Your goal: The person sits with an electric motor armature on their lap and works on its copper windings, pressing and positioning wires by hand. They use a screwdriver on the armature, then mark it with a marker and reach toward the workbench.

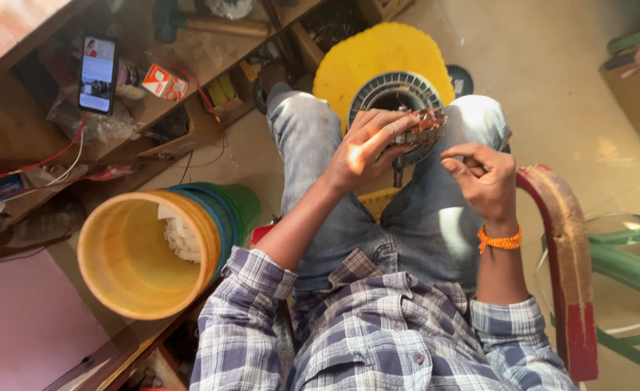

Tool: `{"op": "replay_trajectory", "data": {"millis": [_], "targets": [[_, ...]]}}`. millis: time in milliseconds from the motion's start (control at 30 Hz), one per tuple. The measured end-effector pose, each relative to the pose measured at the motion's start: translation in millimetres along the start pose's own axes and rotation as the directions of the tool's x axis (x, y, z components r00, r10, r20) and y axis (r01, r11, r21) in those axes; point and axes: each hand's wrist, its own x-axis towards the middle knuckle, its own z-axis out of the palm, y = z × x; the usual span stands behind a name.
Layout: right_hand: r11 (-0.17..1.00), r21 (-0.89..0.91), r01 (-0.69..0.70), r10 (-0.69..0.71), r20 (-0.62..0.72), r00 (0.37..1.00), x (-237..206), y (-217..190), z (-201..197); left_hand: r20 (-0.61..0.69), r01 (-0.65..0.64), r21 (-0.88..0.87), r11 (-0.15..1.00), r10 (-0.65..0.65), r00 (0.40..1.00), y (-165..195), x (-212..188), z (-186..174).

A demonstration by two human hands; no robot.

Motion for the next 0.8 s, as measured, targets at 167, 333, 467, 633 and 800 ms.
{"op": "replay_trajectory", "data": {"millis": [167,333,467,633,800], "targets": [[0.994,-0.109,0.019,-0.006,0.115,0.993,14.9,-11.6,1.7,-0.068,0.03,0.041,0.999,-0.027,0.997,-5.7,4.0,-0.9],[0.99,-0.106,0.096,-0.088,0.078,0.993,22.7,-0.9,25.7,-0.078,-0.058,-0.052,0.997,0.053,0.996,-14.8,9.0,-1.5],[0.993,-0.025,0.114,-0.114,0.026,0.993,20.0,3.6,36.3,-0.087,-0.004,-0.019,1.0,0.002,0.996,-16.6,12.0,-3.2],[0.989,0.053,0.137,-0.14,0.069,0.988,24.5,-0.3,37.1,-0.069,-0.111,0.06,0.992,0.115,0.991,-14.0,18.5,-15.4],[0.993,0.085,0.079,-0.084,0.056,0.995,27.3,-3.9,38.5,-0.02,0.041,0.035,0.999,-0.04,0.999,-3.5,26.9,-19.0]]}}
